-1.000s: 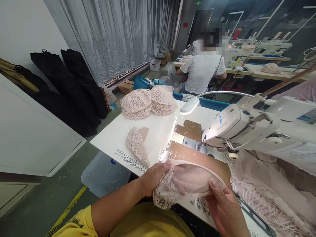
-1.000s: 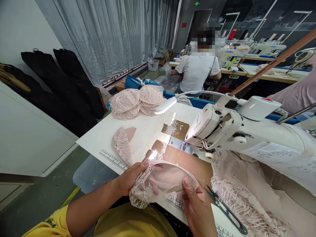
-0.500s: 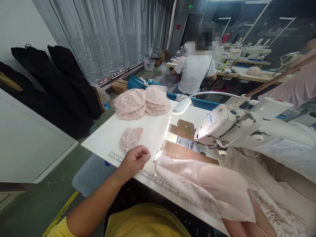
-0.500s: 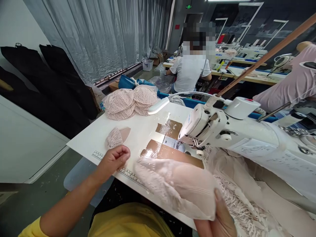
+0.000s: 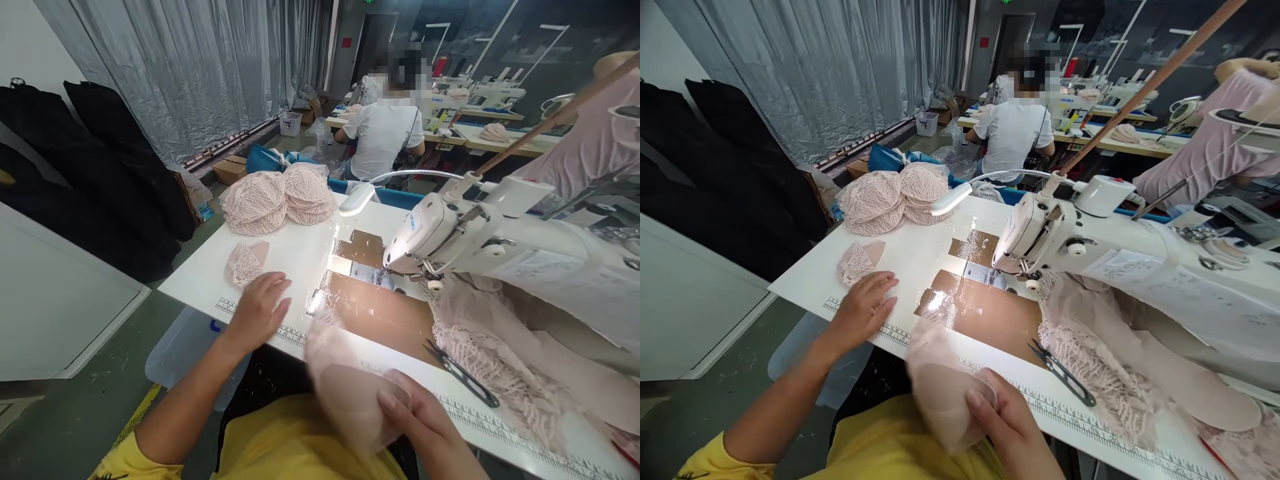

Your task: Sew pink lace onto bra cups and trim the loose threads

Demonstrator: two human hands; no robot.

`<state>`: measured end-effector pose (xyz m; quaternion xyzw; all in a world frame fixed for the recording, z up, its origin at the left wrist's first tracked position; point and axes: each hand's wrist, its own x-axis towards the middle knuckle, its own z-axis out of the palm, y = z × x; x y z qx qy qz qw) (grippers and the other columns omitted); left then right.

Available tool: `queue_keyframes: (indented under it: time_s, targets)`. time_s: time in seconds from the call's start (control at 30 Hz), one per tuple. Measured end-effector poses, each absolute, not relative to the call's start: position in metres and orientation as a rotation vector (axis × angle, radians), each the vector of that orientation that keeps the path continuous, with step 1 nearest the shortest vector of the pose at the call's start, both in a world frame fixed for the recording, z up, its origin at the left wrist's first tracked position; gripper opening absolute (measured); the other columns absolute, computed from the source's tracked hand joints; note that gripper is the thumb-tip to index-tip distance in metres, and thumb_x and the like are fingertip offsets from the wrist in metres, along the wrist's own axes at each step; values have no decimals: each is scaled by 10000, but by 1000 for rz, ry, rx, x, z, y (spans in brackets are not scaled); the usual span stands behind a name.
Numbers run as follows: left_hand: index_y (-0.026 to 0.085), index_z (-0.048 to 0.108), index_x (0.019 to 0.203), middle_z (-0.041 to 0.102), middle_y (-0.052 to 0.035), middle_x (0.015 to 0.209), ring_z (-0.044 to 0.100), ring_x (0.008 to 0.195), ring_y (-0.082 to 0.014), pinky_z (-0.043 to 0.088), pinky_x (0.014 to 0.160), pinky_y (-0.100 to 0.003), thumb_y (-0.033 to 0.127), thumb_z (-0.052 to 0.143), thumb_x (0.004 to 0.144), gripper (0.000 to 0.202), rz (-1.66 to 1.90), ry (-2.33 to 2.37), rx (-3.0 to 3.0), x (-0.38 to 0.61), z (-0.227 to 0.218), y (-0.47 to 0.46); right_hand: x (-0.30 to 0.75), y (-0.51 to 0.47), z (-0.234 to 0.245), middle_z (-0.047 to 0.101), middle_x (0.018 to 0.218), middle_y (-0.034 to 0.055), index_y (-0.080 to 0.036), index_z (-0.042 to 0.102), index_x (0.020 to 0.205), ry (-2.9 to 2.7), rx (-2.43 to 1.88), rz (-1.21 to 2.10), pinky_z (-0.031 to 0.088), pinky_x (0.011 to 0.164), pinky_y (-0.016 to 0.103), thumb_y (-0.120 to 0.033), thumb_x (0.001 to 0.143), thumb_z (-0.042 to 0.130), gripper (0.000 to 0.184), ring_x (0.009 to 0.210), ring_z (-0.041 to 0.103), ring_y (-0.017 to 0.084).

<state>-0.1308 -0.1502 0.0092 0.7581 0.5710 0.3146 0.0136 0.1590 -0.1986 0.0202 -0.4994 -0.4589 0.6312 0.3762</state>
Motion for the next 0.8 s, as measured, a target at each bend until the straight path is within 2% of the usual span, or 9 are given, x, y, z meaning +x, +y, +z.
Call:
queue_keyframes:
  time_s: [0.1,0.17,0.23,0.3,0.37,0.5,0.6,0.7,0.8]
  targets:
    - [170,560,1182,609,-112,1147,550,1099,-213,473,930,-375,193,463,918,282,1234,1416,2307,-105,21,-168,141,-205,32,598,611,-15,-170,655,756,-870,-1207,1885,429,512,225,-481,736,706,316,538,521,116]
    - [177,567,1168,624,-110,1083,573,1034,-208,488,884,-358,194,493,900,278,1345,1259,2260,-94,26,-180,131,-200,40,666,709,12,-188,679,876,-698,-1198,1901,472,558,253,-451,718,726,311,597,581,149]
    - [175,589,1131,633,-111,1017,589,964,-214,491,848,-353,273,583,862,287,1394,1143,2249,-85,29,-189,124,-193,46,706,808,32,-205,685,972,-612,-1198,1871,504,624,282,-427,712,734,345,679,626,182]
    - [166,613,1099,641,-114,981,596,924,-220,484,842,-350,390,667,804,374,1358,1044,2284,-76,28,-193,120,-188,47,720,849,44,-204,687,1013,-576,-1190,1859,517,672,309,-421,719,728,368,727,645,204]
    - [162,642,1084,652,-114,961,597,903,-219,471,848,-353,429,659,807,385,1258,983,2366,-67,25,-193,119,-186,45,723,840,50,-192,690,1020,-568,-1185,1859,521,689,322,-418,723,725,374,734,650,212]
    - [203,724,953,663,-88,823,577,772,-185,470,769,-324,299,504,908,244,1027,1014,2417,-52,17,-186,122,-186,33,695,727,35,-166,706,931,-617,-1173,1855,508,629,296,-425,724,729,333,627,608,176]
    - [200,747,844,661,-94,752,577,714,-180,473,718,-312,309,506,905,271,1000,1032,2181,-47,16,-184,127,-183,25,652,649,6,-168,707,840,-670,-1150,1822,474,561,241,-395,740,726,249,560,547,134]
    - [167,747,806,668,-108,733,599,698,-181,480,671,-293,357,569,870,269,1056,920,1779,-48,19,-185,131,-177,21,686,706,7,-203,710,880,-648,-1136,1772,492,598,256,-370,722,737,232,606,587,154]
    - [167,737,748,656,-86,664,580,607,-165,460,590,-274,412,609,833,289,915,759,1470,-66,21,-191,135,-169,19,711,754,16,-227,710,894,-628,-1161,1721,512,612,282,-383,693,749,257,636,621,181]
